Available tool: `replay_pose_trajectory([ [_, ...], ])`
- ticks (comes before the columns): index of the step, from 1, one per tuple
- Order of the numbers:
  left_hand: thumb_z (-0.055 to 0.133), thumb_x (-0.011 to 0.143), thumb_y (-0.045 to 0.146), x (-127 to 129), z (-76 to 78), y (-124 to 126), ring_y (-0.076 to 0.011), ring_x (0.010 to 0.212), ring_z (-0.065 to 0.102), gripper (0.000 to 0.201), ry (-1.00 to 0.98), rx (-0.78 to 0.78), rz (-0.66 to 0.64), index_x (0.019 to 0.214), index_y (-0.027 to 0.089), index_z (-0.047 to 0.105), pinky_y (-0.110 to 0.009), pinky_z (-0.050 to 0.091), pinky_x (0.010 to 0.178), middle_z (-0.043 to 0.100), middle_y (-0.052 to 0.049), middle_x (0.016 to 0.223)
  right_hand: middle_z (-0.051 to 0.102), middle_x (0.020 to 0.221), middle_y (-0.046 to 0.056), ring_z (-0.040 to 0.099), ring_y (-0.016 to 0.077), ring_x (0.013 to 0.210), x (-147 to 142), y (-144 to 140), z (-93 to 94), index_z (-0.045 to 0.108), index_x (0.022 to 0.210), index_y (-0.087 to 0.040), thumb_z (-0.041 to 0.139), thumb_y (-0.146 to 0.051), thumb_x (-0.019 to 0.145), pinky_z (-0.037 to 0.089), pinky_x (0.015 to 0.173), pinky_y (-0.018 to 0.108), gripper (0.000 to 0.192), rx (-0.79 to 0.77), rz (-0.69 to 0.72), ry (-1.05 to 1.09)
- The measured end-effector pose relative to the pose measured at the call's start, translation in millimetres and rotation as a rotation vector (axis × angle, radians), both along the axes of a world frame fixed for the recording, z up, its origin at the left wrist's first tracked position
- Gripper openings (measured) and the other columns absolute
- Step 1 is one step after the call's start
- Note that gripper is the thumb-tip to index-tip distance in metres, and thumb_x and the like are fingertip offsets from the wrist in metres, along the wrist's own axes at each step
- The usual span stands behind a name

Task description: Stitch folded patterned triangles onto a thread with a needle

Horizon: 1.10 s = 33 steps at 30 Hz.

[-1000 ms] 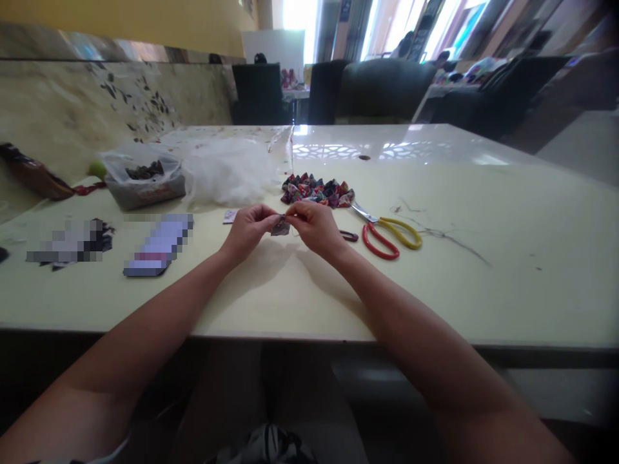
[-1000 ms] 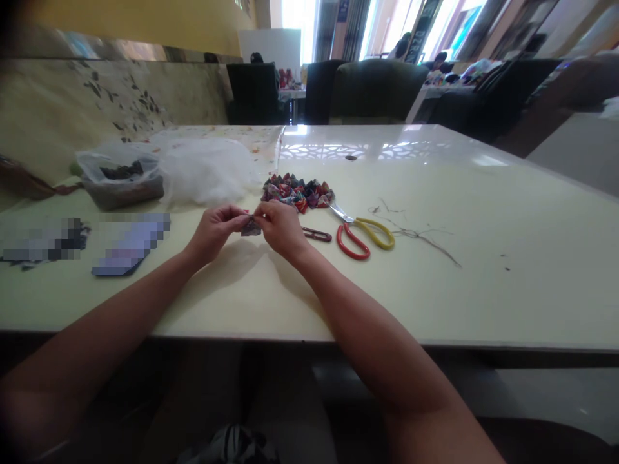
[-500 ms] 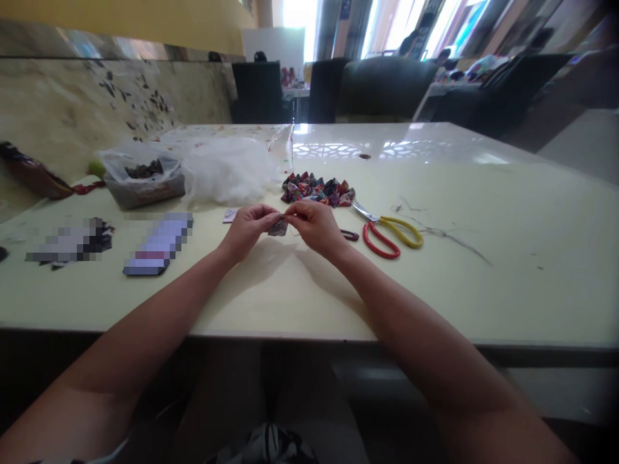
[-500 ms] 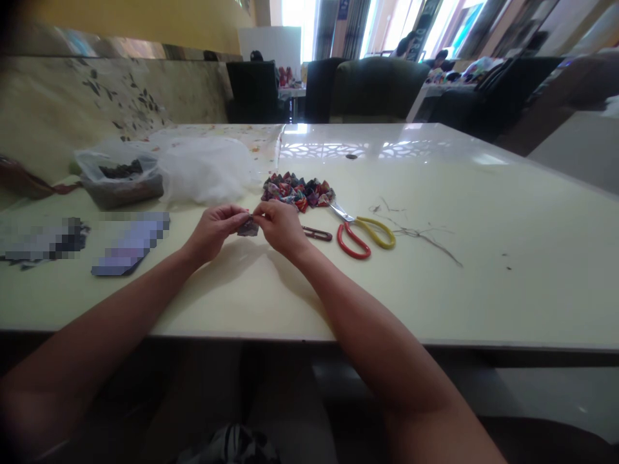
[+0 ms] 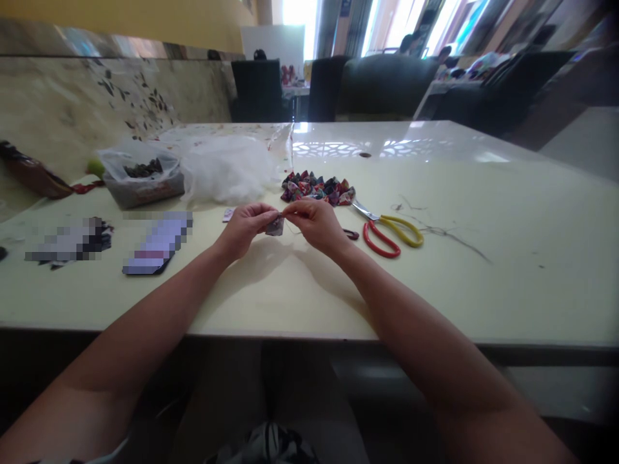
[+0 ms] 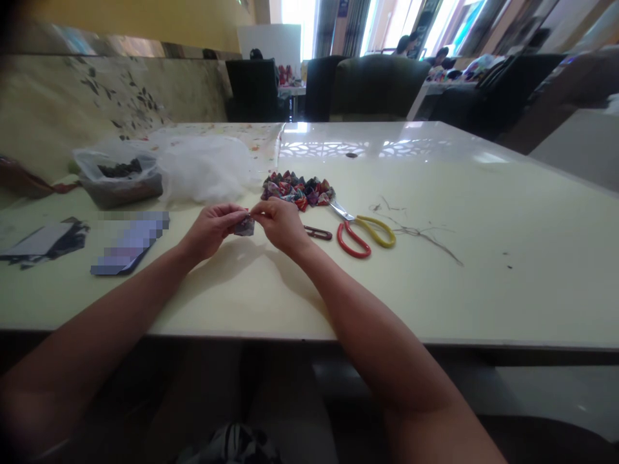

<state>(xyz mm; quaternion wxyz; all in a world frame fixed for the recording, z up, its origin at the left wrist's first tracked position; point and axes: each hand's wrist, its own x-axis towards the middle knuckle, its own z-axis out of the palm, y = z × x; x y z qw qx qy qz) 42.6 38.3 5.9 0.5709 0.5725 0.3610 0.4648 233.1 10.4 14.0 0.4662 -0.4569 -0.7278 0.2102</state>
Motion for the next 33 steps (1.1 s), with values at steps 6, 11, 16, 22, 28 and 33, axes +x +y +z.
replay_pose_trajectory([
  [6,0.095,0.066,0.041,-1.8,-0.1,1.3,-0.0141,0.065,0.065,0.031,-0.03,-0.062,-0.053,0.076,0.017,0.077,-0.029,0.054,0.066,0.073,-0.004,0.074,0.074,0.087,0.003,0.067,0.0177,0.085,1.1,2.2,-0.3,0.081,0.082,-0.022,0.069,-0.017,0.089,0.051,0.083,0.032,0.015,-0.02,0.025,0.034],
  [11,0.096,0.065,0.038,-1.6,0.6,1.1,-0.0125,0.065,0.065,0.031,-0.067,-0.101,-0.076,0.077,0.017,0.078,-0.026,0.054,0.065,0.072,-0.003,0.074,0.075,0.088,0.003,0.068,0.0183,0.088,2.7,2.5,-0.2,0.082,0.082,-0.022,0.07,-0.017,0.088,0.052,0.086,0.034,0.014,-0.042,0.054,0.082],
  [16,0.096,0.064,0.037,-2.6,1.2,1.5,-0.0123,0.064,0.064,0.03,-0.079,-0.123,-0.088,0.077,0.017,0.078,-0.026,0.054,0.065,0.072,-0.003,0.073,0.077,0.09,0.003,0.068,0.0183,0.09,3.7,2.5,-0.8,0.082,0.083,-0.023,0.071,-0.019,0.088,0.053,0.086,0.033,0.013,-0.075,0.088,0.129],
  [22,0.096,0.065,0.035,-3.7,-1.2,4.2,-0.0115,0.064,0.064,0.028,-0.096,-0.14,-0.116,0.078,0.016,0.079,-0.026,0.053,0.064,0.072,-0.003,0.073,0.076,0.088,0.003,0.067,0.0176,0.088,4.3,4.4,-2.8,0.081,0.082,-0.021,0.071,-0.02,0.086,0.051,0.086,0.033,0.011,-0.091,0.122,0.168],
  [28,0.099,0.063,0.034,-3.3,-3.6,4.9,-0.0113,0.066,0.066,0.032,-0.124,-0.185,-0.151,0.079,0.014,0.079,-0.024,0.055,0.066,0.074,-0.003,0.075,0.074,0.08,0.002,0.063,0.0168,0.081,5.6,7.4,-5.3,0.078,0.079,-0.02,0.072,-0.025,0.084,0.048,0.08,0.032,0.009,-0.084,0.131,0.167],
  [33,0.1,0.062,0.032,-4.1,-3.4,4.3,-0.0101,0.065,0.066,0.034,-0.15,-0.219,-0.182,0.079,0.013,0.078,-0.022,0.054,0.064,0.073,-0.002,0.074,0.07,0.074,0.001,0.059,0.0154,0.075,5.5,8.1,-6.5,0.076,0.077,-0.019,0.073,-0.027,0.083,0.045,0.076,0.032,0.011,-0.093,0.145,0.185],
])
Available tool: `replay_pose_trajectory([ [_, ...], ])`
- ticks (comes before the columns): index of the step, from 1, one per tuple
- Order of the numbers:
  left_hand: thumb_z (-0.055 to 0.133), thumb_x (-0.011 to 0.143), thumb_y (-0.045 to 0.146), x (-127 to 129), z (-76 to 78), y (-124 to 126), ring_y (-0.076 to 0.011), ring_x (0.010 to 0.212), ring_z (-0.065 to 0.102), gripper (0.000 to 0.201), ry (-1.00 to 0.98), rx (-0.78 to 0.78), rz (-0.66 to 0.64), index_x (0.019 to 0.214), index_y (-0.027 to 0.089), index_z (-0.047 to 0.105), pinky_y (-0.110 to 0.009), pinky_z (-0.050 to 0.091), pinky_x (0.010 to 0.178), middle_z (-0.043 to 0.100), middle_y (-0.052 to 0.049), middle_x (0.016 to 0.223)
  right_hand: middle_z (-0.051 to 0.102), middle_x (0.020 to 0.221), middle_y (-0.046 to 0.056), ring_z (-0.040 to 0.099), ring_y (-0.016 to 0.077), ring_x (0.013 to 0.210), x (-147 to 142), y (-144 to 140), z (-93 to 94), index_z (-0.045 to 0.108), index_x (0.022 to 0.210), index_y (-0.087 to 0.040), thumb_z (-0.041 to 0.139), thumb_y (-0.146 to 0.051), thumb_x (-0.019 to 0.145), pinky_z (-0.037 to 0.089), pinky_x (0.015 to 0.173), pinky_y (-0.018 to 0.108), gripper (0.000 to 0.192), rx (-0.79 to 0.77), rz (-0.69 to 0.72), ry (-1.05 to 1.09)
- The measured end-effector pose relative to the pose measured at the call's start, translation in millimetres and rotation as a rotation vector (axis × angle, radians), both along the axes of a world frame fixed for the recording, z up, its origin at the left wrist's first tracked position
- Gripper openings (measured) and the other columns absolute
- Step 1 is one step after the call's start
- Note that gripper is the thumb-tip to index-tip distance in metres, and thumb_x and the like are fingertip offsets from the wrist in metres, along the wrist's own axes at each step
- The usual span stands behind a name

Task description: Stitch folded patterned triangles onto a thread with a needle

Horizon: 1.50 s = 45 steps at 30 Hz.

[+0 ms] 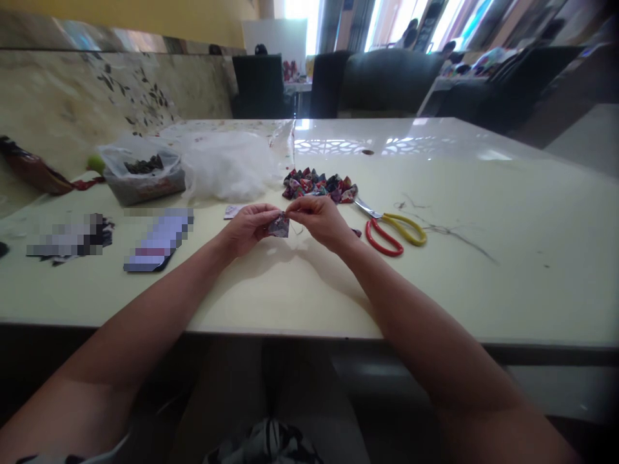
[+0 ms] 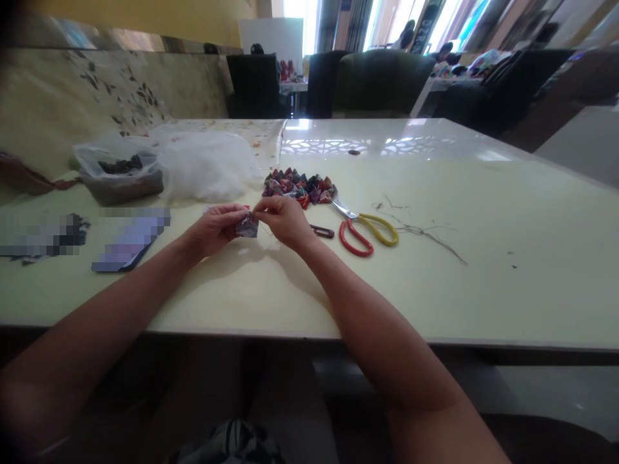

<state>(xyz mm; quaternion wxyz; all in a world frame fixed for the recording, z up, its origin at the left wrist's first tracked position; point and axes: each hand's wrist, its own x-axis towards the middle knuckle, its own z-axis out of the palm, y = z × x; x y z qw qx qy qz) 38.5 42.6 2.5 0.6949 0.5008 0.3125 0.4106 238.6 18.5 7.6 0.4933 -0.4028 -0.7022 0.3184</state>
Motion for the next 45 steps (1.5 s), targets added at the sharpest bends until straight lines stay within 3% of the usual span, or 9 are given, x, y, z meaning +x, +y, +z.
replay_pose_trajectory([
  [24,0.1,0.065,0.033,0.7,-2.6,-1.8,-0.0095,0.061,0.064,0.037,-0.012,-0.023,-0.05,0.075,0.012,0.071,-0.02,0.052,0.059,0.068,-0.001,0.071,0.055,0.066,-0.002,0.047,0.0132,0.069,-5.4,-9.8,8.0,0.066,0.074,-0.018,0.068,-0.024,0.086,0.036,0.069,0.029,0.014,0.002,-0.06,-0.143],
  [32,0.099,0.064,0.037,3.5,-3.0,-2.0,-0.0084,0.061,0.061,0.038,0.04,0.066,0.009,0.074,0.014,0.071,-0.02,0.051,0.06,0.066,0.001,0.07,0.057,0.072,-0.001,0.05,0.0154,0.074,-10.4,-11.4,6.2,0.057,0.073,-0.02,0.064,-0.019,0.087,0.037,0.073,0.03,0.016,0.054,-0.116,-0.187],
  [45,0.096,0.067,0.044,8.0,-0.8,-8.4,-0.0109,0.065,0.061,0.04,0.143,0.213,0.045,0.073,0.014,0.07,-0.024,0.05,0.065,0.068,-0.002,0.073,0.056,0.072,-0.001,0.051,0.0167,0.071,-12.6,-12.5,4.0,0.05,0.083,-0.023,0.056,-0.013,0.086,0.038,0.071,0.031,0.012,0.024,-0.087,-0.214],
])
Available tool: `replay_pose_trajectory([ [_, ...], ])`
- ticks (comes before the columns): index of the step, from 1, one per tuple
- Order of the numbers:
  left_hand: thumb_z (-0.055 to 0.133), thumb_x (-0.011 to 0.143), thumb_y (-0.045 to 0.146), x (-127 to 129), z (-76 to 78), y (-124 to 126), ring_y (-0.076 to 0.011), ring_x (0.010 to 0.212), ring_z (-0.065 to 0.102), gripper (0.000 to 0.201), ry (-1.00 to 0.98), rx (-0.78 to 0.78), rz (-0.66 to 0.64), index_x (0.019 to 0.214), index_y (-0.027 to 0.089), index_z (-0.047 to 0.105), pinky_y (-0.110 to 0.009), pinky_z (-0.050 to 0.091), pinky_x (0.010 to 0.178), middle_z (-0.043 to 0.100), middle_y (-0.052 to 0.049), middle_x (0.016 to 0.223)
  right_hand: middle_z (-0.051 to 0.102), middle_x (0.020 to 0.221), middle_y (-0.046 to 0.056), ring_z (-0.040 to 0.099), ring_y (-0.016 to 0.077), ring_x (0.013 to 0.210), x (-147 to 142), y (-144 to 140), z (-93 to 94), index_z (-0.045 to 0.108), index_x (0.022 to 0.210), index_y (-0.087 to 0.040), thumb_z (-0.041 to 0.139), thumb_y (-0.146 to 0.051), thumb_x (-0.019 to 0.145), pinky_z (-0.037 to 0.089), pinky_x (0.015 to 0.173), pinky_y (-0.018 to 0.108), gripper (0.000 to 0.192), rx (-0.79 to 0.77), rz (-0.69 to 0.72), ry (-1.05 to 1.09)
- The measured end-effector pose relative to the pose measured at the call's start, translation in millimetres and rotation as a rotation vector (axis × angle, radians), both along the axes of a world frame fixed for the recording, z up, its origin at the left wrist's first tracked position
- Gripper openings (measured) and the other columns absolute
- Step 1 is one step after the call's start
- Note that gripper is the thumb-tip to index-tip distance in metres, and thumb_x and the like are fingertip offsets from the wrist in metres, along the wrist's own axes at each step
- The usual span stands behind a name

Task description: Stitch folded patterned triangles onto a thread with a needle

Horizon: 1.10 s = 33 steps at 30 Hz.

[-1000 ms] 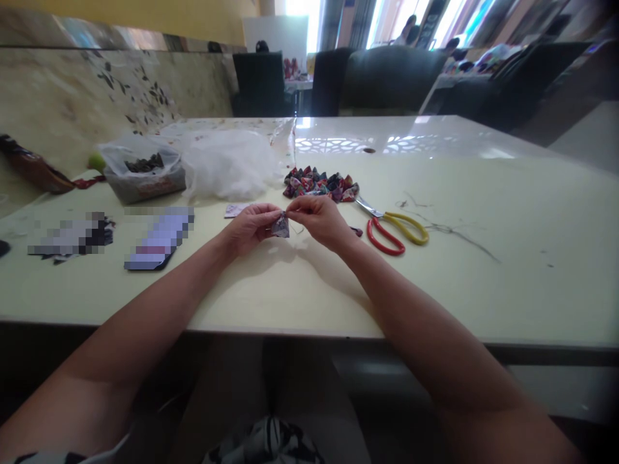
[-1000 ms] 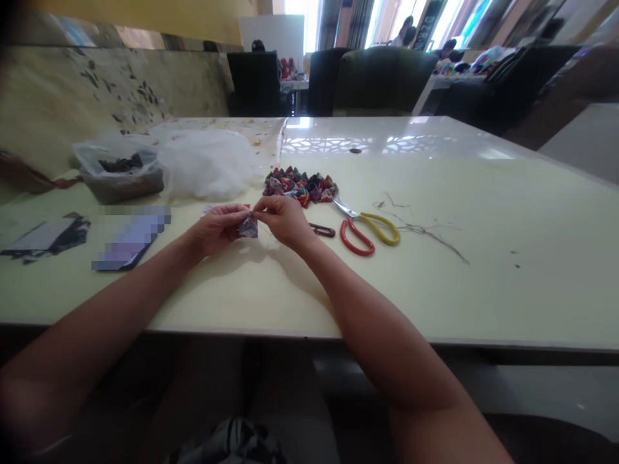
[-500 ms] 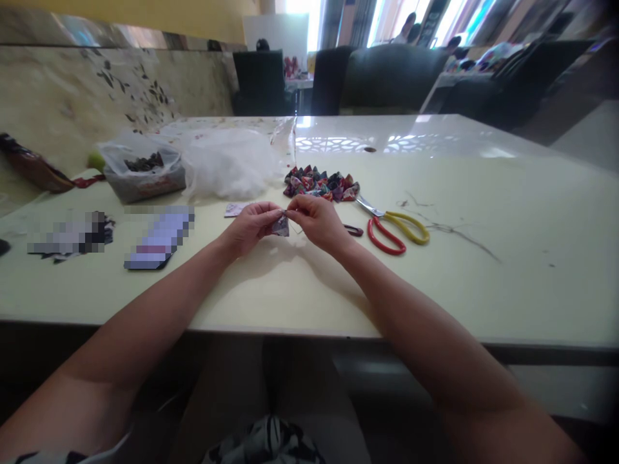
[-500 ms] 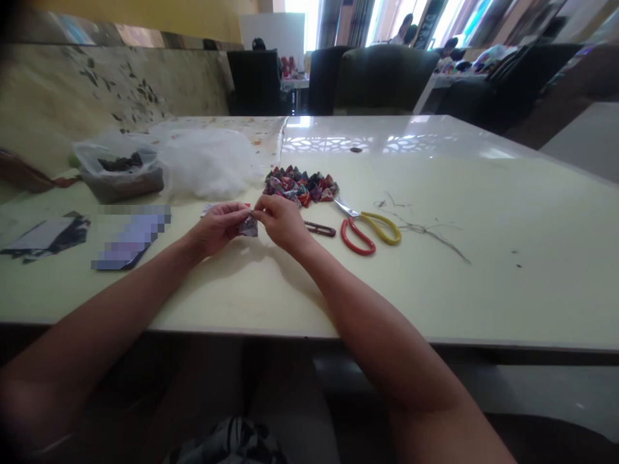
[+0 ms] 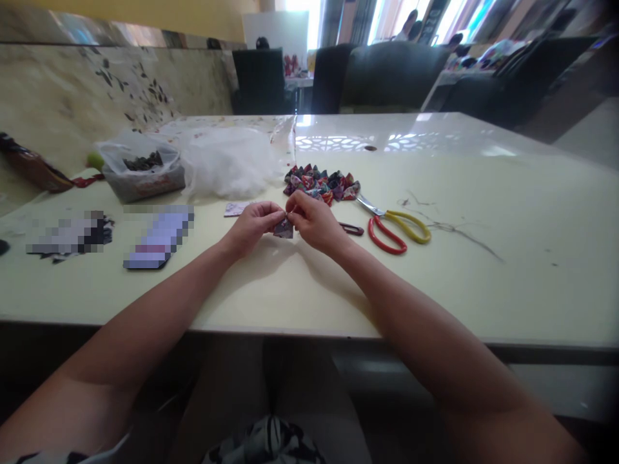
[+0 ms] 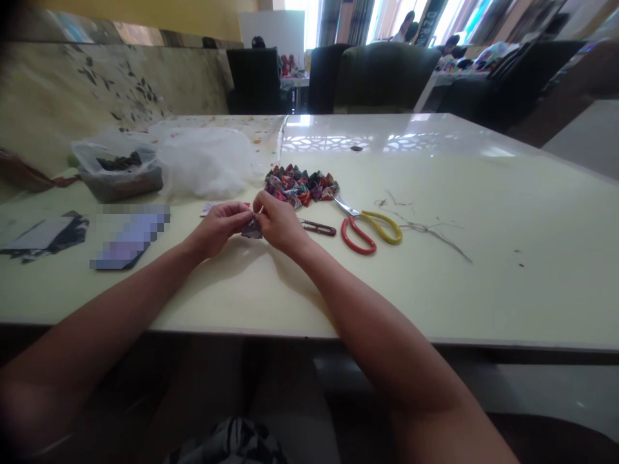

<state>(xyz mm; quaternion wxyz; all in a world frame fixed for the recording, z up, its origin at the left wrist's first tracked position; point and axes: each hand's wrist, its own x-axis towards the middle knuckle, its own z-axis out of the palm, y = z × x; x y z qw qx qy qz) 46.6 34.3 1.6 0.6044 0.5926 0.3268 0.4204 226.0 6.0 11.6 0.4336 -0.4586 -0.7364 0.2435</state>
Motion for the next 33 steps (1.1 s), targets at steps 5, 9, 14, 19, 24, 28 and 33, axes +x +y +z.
replay_pose_trajectory([
  [5,0.095,0.067,0.046,1.3,-0.4,-0.6,-0.011,0.062,0.06,0.041,0.044,0.045,0.0,0.074,0.014,0.07,-0.024,0.048,0.062,0.068,-0.003,0.07,0.057,0.071,-0.001,0.05,0.0172,0.072,0.2,-2.1,2.3,0.045,0.08,-0.024,0.054,-0.018,0.089,0.036,0.069,0.031,0.014,0.021,0.012,-0.041],
  [9,0.096,0.066,0.05,2.2,-2.6,-0.1,-0.011,0.06,0.058,0.044,0.082,0.068,-0.003,0.074,0.014,0.07,-0.025,0.047,0.061,0.066,-0.002,0.067,0.056,0.07,0.0,0.048,0.0172,0.07,0.6,-2.0,4.9,0.044,0.077,-0.024,0.052,-0.015,0.088,0.032,0.068,0.031,0.016,0.01,0.003,-0.112],
  [14,0.095,0.066,0.052,2.9,-1.7,-2.0,-0.0107,0.058,0.056,0.046,0.131,0.095,-0.03,0.072,0.014,0.069,-0.025,0.045,0.058,0.064,-0.001,0.064,0.056,0.071,0.001,0.047,0.0172,0.07,1.4,-0.7,6.4,0.042,0.075,-0.024,0.051,-0.012,0.087,0.03,0.067,0.031,0.019,0.022,-0.028,-0.219],
  [19,0.095,0.067,0.051,1.9,0.3,-3.0,-0.011,0.057,0.055,0.045,0.149,0.099,-0.045,0.071,0.014,0.069,-0.025,0.044,0.058,0.062,-0.001,0.063,0.055,0.072,0.001,0.046,0.0171,0.071,2.3,1.4,4.9,0.04,0.073,-0.024,0.051,-0.01,0.085,0.029,0.068,0.032,0.022,0.059,-0.028,-0.244],
  [24,0.093,0.07,0.049,0.9,0.0,-1.0,-0.0115,0.06,0.054,0.041,0.161,0.145,-0.062,0.071,0.015,0.07,-0.025,0.042,0.059,0.063,-0.002,0.065,0.054,0.078,0.002,0.047,0.0177,0.074,-0.3,2.4,4.0,0.037,0.075,-0.025,0.049,-0.011,0.086,0.032,0.07,0.033,0.021,0.153,-0.02,-0.183],
  [28,0.089,0.074,0.043,1.2,-0.3,-0.7,-0.0117,0.061,0.053,0.034,0.195,0.182,-0.1,0.072,0.015,0.07,-0.025,0.04,0.06,0.063,-0.002,0.066,0.054,0.08,0.003,0.048,0.0184,0.077,-2.7,-0.9,4.7,0.037,0.077,-0.025,0.048,-0.011,0.088,0.035,0.073,0.034,0.02,0.208,-0.029,-0.117],
  [33,0.087,0.075,0.033,4.5,-3.3,-3.7,-0.0114,0.059,0.052,0.026,0.238,0.138,-0.088,0.073,0.015,0.07,-0.025,0.039,0.057,0.063,-0.002,0.065,0.056,0.079,0.002,0.051,0.0176,0.077,-3.6,-8.0,8.2,0.042,0.08,-0.025,0.047,-0.014,0.093,0.038,0.073,0.033,0.018,0.159,-0.04,-0.03],
])
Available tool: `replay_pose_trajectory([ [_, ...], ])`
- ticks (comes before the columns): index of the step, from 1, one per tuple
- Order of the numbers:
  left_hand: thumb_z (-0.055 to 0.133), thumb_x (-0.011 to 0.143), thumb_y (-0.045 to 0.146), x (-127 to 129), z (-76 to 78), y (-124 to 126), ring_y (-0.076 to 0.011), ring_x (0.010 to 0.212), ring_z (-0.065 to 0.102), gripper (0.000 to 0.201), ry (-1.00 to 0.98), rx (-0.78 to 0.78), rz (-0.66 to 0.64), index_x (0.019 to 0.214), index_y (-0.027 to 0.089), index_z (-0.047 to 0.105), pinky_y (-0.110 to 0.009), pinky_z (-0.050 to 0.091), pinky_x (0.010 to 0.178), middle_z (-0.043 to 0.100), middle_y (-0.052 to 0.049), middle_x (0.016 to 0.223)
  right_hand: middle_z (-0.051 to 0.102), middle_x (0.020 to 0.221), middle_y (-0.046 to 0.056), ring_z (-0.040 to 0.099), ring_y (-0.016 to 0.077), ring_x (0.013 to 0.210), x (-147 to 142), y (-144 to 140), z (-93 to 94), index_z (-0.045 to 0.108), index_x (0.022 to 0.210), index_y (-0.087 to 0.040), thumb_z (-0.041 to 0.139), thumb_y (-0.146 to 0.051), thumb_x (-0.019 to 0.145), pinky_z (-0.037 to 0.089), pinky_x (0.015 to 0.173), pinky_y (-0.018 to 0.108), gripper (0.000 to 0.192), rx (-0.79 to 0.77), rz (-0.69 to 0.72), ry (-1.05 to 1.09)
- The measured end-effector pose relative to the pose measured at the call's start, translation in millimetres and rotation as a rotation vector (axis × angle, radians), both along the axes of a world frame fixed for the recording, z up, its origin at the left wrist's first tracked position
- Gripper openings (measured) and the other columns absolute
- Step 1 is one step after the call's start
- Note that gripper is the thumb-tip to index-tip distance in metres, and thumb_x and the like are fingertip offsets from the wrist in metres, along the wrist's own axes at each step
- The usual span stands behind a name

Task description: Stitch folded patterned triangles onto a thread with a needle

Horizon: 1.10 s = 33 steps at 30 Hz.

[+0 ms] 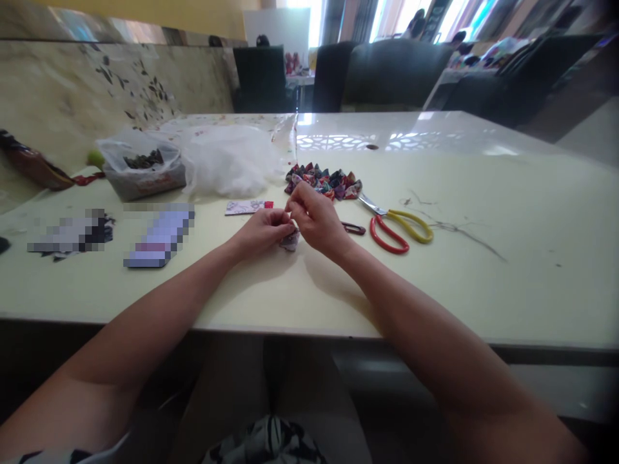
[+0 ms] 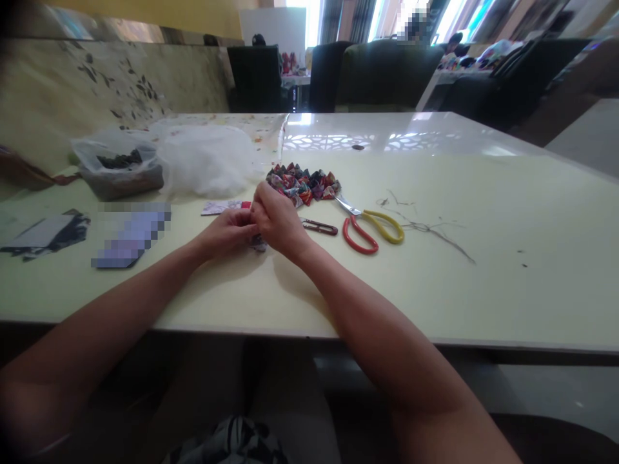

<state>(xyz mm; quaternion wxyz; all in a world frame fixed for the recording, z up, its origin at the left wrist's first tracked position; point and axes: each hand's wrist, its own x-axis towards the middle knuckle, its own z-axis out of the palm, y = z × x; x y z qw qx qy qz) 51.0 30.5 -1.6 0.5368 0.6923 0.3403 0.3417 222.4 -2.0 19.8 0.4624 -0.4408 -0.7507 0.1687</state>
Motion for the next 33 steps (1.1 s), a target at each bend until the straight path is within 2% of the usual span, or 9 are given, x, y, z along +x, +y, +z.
replay_pose_trajectory([
  [8,0.089,0.073,0.034,1.3,3.0,-1.4,-0.0104,0.058,0.054,0.028,-0.17,-0.124,0.083,0.07,0.016,0.068,-0.025,0.045,0.058,0.062,-0.001,0.064,0.058,0.08,0.001,0.052,0.0172,0.077,0.9,0.6,0.1,0.05,0.087,-0.024,0.054,-0.024,0.098,0.042,0.077,0.033,0.012,0.013,-0.047,0.175],
  [11,0.091,0.072,0.036,-1.0,3.1,1.2,-0.0101,0.06,0.056,0.03,-0.201,-0.138,0.118,0.071,0.015,0.068,-0.024,0.046,0.06,0.065,-0.001,0.068,0.059,0.08,0.001,0.053,0.0176,0.078,1.8,4.3,-2.7,0.055,0.087,-0.023,0.059,-0.023,0.094,0.043,0.077,0.033,0.008,-0.026,-0.025,0.147],
  [15,0.093,0.07,0.043,-1.9,0.1,2.4,-0.0101,0.059,0.055,0.036,-0.169,-0.102,0.094,0.072,0.015,0.07,-0.024,0.044,0.06,0.064,-0.001,0.067,0.058,0.08,0.002,0.054,0.018,0.081,2.5,8.5,-5.0,0.052,0.073,-0.022,0.057,-0.011,0.085,0.042,0.079,0.032,0.017,-0.036,0.031,0.021],
  [19,0.093,0.068,0.047,-1.2,-2.3,2.6,-0.01,0.059,0.053,0.04,-0.156,-0.07,0.099,0.072,0.015,0.07,-0.024,0.042,0.06,0.063,-0.001,0.066,0.056,0.08,0.002,0.053,0.0179,0.078,3.2,7.8,-3.7,0.049,0.073,-0.022,0.055,-0.011,0.085,0.041,0.077,0.032,0.018,-0.041,0.044,-0.026],
  [23,0.094,0.067,0.048,0.8,-1.5,1.9,-0.0105,0.059,0.053,0.042,-0.127,-0.02,0.088,0.07,0.016,0.068,-0.025,0.043,0.06,0.061,0.0,0.064,0.056,0.086,0.005,0.052,0.0183,0.079,0.8,3.8,-2.2,0.047,0.074,-0.022,0.051,-0.012,0.088,0.038,0.073,0.032,0.018,0.019,0.053,-0.107],
  [29,0.089,0.071,0.041,2.9,3.4,-2.2,-0.0105,0.058,0.052,0.035,-0.111,0.078,0.11,0.065,0.016,0.065,-0.025,0.043,0.059,0.059,0.001,0.063,0.055,0.083,0.004,0.05,0.0187,0.08,-2.9,0.7,-0.5,0.038,0.074,-0.024,0.049,-0.011,0.09,0.038,0.074,0.032,0.023,0.101,0.043,-0.121],
  [33,0.086,0.074,0.034,3.2,-0.3,-2.2,-0.0114,0.057,0.053,0.028,-0.046,0.105,0.08,0.067,0.016,0.066,-0.025,0.041,0.056,0.061,0.0,0.061,0.054,0.08,0.003,0.05,0.0181,0.078,-4.3,-3.5,1.2,0.039,0.075,-0.024,0.049,-0.008,0.09,0.039,0.075,0.033,0.024,0.118,0.059,-0.076],
])
